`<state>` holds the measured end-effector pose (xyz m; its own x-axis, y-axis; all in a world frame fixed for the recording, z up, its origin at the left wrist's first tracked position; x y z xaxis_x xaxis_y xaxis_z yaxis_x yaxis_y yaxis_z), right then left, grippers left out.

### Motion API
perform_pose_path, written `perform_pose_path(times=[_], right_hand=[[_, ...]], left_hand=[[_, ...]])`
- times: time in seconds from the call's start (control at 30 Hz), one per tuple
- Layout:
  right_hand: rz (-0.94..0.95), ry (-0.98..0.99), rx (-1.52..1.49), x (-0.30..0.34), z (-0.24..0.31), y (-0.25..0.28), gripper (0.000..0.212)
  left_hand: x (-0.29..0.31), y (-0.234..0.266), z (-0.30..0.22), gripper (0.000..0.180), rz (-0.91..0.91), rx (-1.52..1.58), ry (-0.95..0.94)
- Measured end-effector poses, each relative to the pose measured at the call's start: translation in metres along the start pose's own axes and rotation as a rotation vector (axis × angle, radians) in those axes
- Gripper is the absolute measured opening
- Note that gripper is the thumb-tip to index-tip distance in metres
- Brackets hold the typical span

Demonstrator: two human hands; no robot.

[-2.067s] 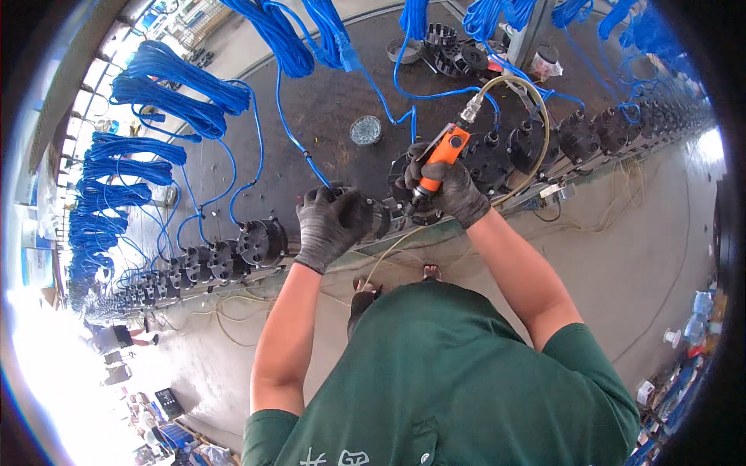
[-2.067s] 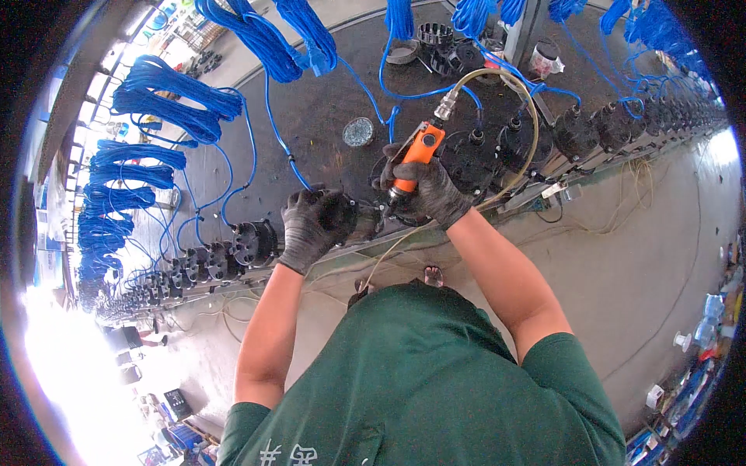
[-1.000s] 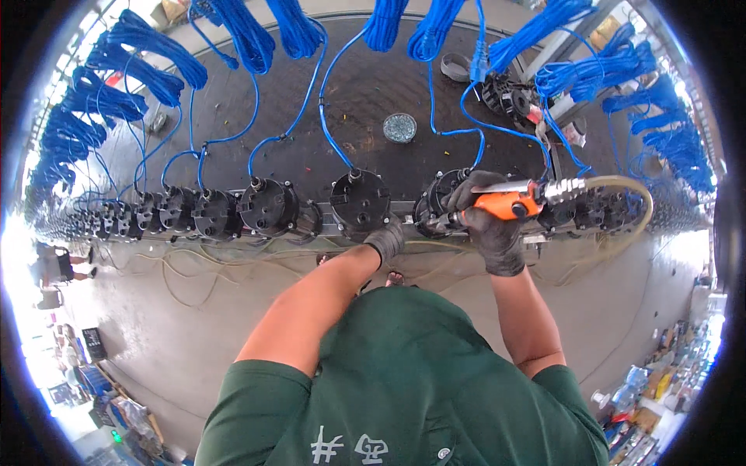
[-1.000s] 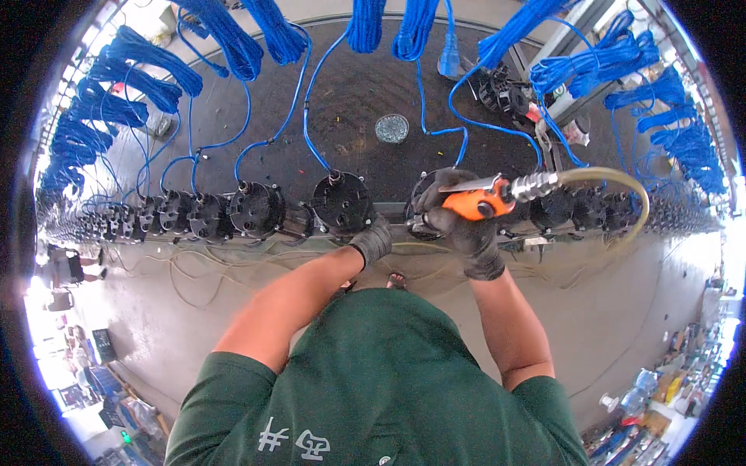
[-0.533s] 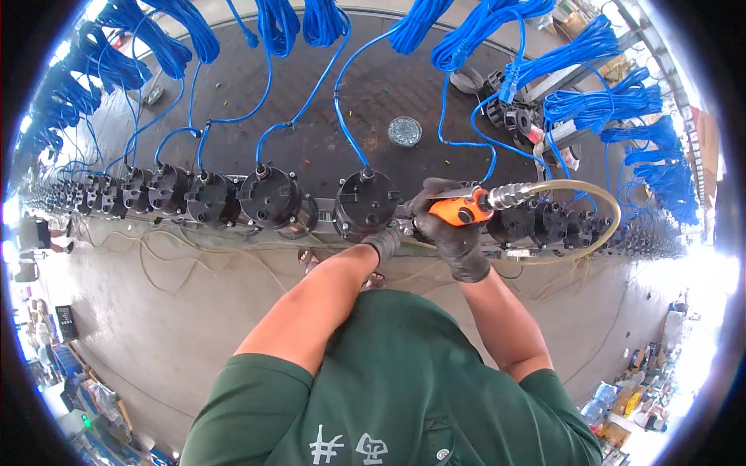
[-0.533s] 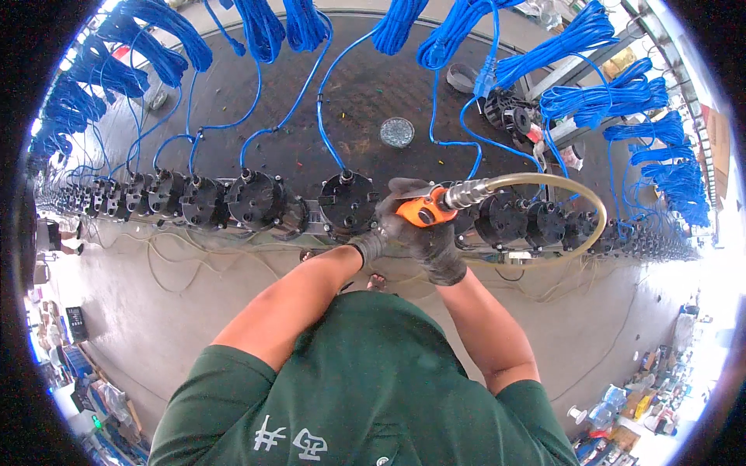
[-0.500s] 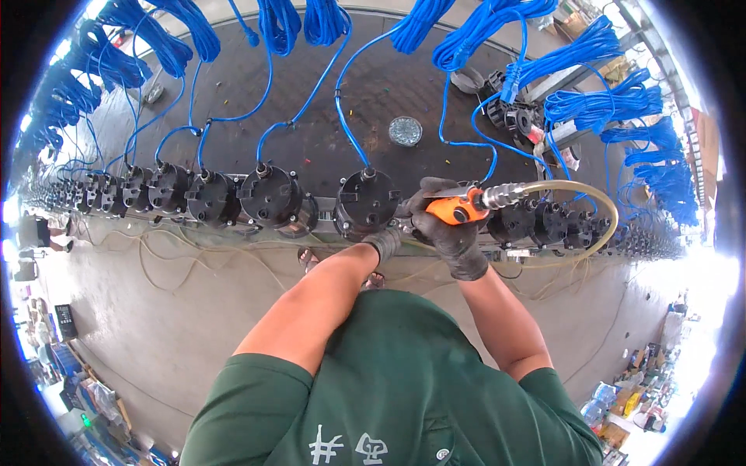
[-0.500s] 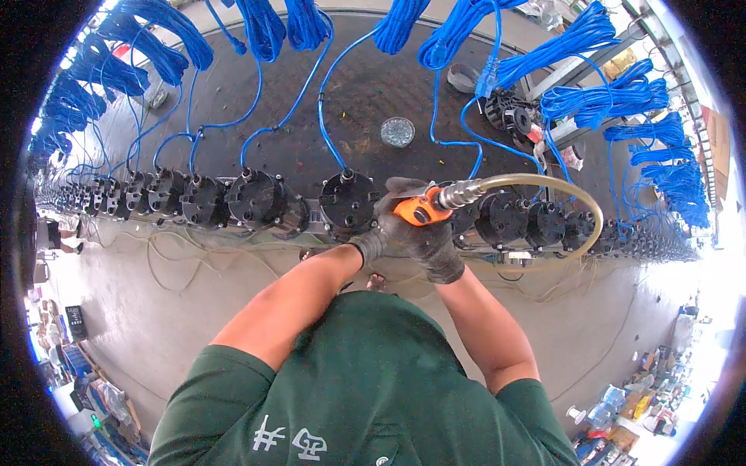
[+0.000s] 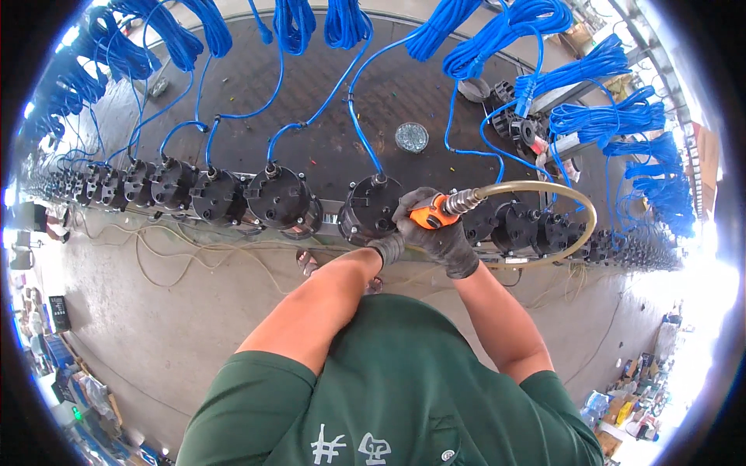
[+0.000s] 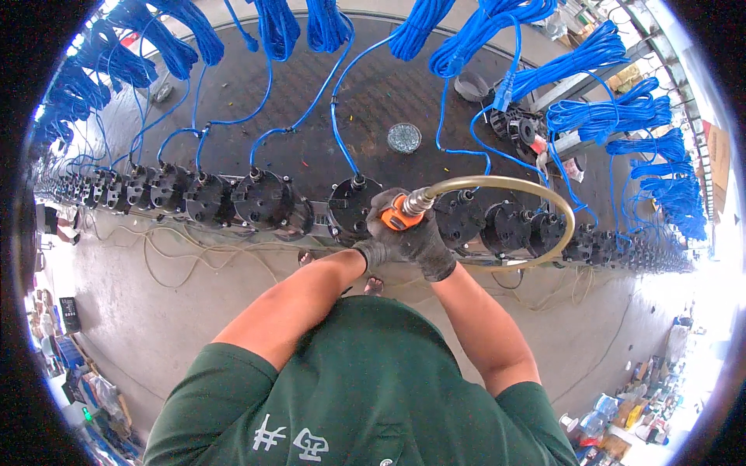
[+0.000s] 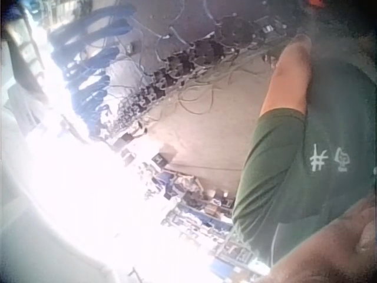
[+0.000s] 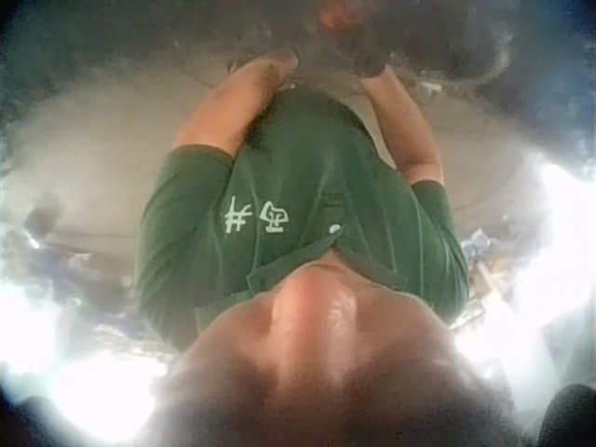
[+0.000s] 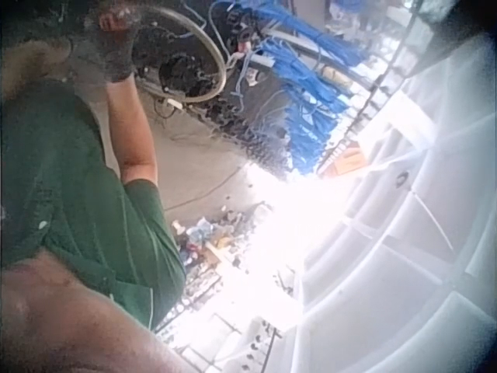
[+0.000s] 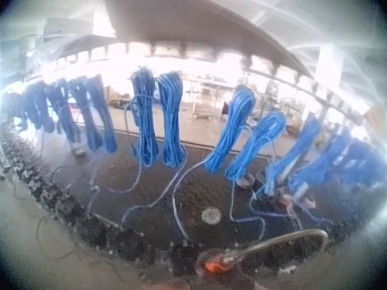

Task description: The person uses a pneumatic screwdriver to fasten parts on a series of submersible pumps lined up along an assembly line, handling the tools and pump components by hand.

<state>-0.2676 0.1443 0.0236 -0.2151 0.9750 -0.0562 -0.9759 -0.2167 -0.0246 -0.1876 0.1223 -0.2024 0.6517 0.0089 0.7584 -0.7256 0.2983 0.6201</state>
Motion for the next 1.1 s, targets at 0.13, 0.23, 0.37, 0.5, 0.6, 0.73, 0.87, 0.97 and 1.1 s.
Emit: perform_pose_path(times=[0.13, 0.23, 0.37, 0.5, 0.6, 0.73, 0.87, 0.97, 1.1], right_hand=[[-0.021, 0.015, -0.07, 0.0, 0.008, 0.001, 0.053], [0.002, 0.013, 0.016, 0.002, 0.005, 0.008, 0.05], [0.04, 0.022, 0.218, -0.001, -0.003, 0.007, 0.035], [0.058, 0.071, 0.104, -0.002, 0.006, 0.001, 0.024], [0.053, 0.022, 0.226, -0.001, 0.003, 0.003, 0.021], [0.025, 0.099, 0.098, -0.006, 0.017, -0.002, 0.02], [-0.11, -0.032, -0.023, 0.007, -0.002, 0.008, 0.021], [-0.131, -0.093, -0.005, 0.008, -0.008, 0.035, 0.021], [-0.172, 0.042, -0.054, 0.012, 0.02, 0.044, 0.016]], left_hand=[[0.028, 0.001, 0.002, 0.024, -0.102, 0.153, 0.004], [0.079, 0.0, -0.001, 0.022, -0.275, 0.462, -0.05], [0.137, -0.043, -0.008, 0.021, -0.408, 0.894, 0.014], [0.154, -0.084, 0.007, 0.024, -0.553, 1.518, 0.565], [0.087, -0.133, 0.026, 0.032, -0.66, 1.631, 0.767], [0.044, -0.146, 0.058, 0.05, -1.158, 1.741, 0.582], [0.095, -0.102, 0.075, 0.058, -0.873, 1.507, 0.447], [0.112, -0.09, 0.082, 0.053, -0.716, 1.49, 0.479], [0.108, -0.092, 0.079, 0.03, -0.662, 1.435, 0.55]])
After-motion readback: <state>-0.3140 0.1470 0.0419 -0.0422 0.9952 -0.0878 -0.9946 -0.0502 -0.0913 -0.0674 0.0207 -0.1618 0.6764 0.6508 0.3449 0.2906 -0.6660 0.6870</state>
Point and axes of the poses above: each hand's wrist, its own x-axis away from the middle knuckle, its own y-axis out of the back of the hand, z = x × y, the point moved 1 cm from there along -x, towards the middle knuckle, and after that the axes turned 12 degrees about z, right-handed, at the moved point
